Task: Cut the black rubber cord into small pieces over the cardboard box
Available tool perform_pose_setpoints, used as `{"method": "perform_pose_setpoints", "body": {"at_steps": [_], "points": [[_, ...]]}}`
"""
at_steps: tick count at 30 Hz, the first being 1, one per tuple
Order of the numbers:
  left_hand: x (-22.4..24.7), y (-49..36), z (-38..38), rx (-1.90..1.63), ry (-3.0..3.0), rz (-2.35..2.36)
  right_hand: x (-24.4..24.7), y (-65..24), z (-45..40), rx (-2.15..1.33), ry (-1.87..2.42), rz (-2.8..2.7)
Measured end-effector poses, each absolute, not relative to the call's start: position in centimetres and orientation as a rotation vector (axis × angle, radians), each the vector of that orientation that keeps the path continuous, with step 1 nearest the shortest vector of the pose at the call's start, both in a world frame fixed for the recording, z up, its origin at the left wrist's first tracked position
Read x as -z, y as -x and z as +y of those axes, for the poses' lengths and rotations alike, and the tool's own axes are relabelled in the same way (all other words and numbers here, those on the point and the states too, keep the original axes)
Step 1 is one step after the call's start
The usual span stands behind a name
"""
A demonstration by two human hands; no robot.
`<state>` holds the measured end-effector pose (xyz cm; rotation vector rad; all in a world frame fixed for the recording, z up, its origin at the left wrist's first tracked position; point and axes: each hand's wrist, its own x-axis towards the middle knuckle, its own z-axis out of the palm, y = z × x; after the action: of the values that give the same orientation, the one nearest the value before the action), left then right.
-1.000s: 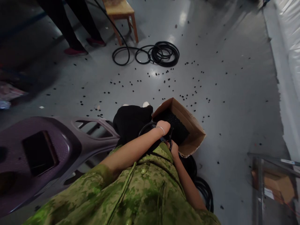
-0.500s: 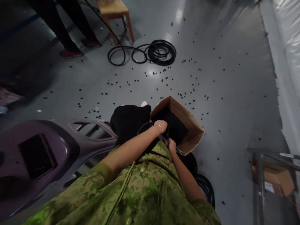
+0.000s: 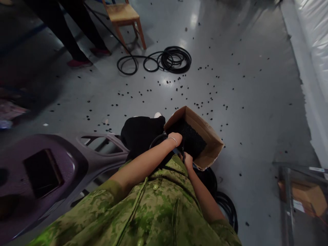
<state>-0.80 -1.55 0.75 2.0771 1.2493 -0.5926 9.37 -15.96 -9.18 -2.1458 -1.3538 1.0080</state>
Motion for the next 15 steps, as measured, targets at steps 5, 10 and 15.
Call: {"method": "perform_pose_setpoints", "body": {"at_steps": [5,10,15], "points": [[-1.5,0.9,-1.6,0.571,-2.212,1.155,7.5,-9.6,-15.7,-1.122,2.079,-1.245],[-1.8,1.0,-1.6,0.562,-2.260,1.078,6.7,-9.5,-15.2,-1.202,2.047,-1.145],[-1.7,1.0,-1.6,0.587,-2.208,1.111,6.8,-9.0,-15.1,-1.184,2.055,-1.112]]}}
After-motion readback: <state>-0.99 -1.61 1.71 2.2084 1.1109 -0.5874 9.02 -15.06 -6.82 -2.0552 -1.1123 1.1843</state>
